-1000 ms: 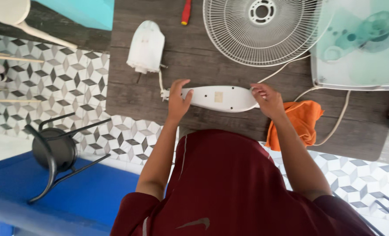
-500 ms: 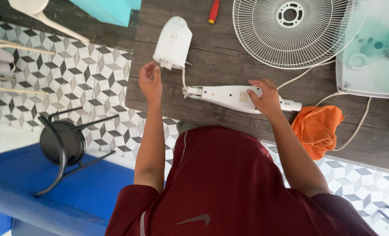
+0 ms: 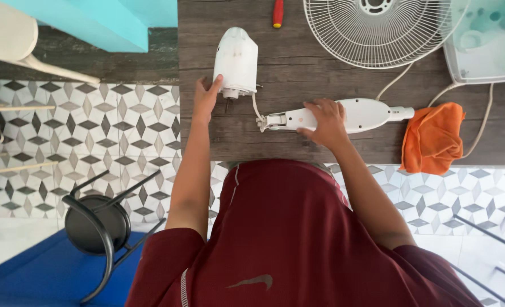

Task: The person uses a screwdriver to tighten screws on a white fan base and then attaches the fan motor housing to the base. The person handles the fan base, motor housing, and screwdriver throughout the task.

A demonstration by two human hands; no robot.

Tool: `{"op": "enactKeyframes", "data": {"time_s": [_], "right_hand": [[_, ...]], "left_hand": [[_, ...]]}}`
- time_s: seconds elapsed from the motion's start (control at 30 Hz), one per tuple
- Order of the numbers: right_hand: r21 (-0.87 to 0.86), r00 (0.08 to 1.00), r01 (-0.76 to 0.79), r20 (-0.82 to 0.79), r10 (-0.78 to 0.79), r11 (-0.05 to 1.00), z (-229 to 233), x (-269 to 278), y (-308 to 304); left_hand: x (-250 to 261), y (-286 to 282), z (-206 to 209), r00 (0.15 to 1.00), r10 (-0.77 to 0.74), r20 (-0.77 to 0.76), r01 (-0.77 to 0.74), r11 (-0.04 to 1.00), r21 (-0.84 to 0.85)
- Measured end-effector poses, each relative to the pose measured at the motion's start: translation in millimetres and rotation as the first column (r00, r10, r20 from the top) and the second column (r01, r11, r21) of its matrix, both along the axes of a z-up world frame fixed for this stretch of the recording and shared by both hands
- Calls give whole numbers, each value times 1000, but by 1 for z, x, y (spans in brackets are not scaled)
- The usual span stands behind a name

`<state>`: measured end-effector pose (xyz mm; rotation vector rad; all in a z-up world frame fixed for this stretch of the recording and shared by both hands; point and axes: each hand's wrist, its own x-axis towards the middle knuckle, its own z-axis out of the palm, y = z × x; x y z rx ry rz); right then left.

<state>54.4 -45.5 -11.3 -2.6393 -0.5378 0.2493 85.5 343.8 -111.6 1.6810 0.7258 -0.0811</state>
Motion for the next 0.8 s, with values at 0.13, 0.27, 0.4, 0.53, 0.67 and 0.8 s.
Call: {"op": "enactKeyframes", "data": {"time_s": [0.13,0.27,0.4,0.53,0.67,0.8], "right_hand": [[-195,999,17,-47,-26,981,6,-12,18],[-330,999,-1,-49,-16,944,8,-11,17],[-392,996,41,85,-8,919,-6,-12,30],[-377,998,46,65,-23,925,-10,-12,25],[-375,997,69,54,-52,924,-15,-4,20],[-385,994,103,74,-81,917,-19,2,2]], "left_hand": [[32,-4,13,988,-123,-89,124,992,-2],[48,-20,29,971,-226,-81,219,971,-94],[55,-20,43,947,-228,-225,206,972,-116],[48,-21,42,955,-224,-193,191,966,-174],[33,-9,33,965,-203,-168,157,955,-252],[7,0,11,976,-129,-174,36,889,-456]]}}
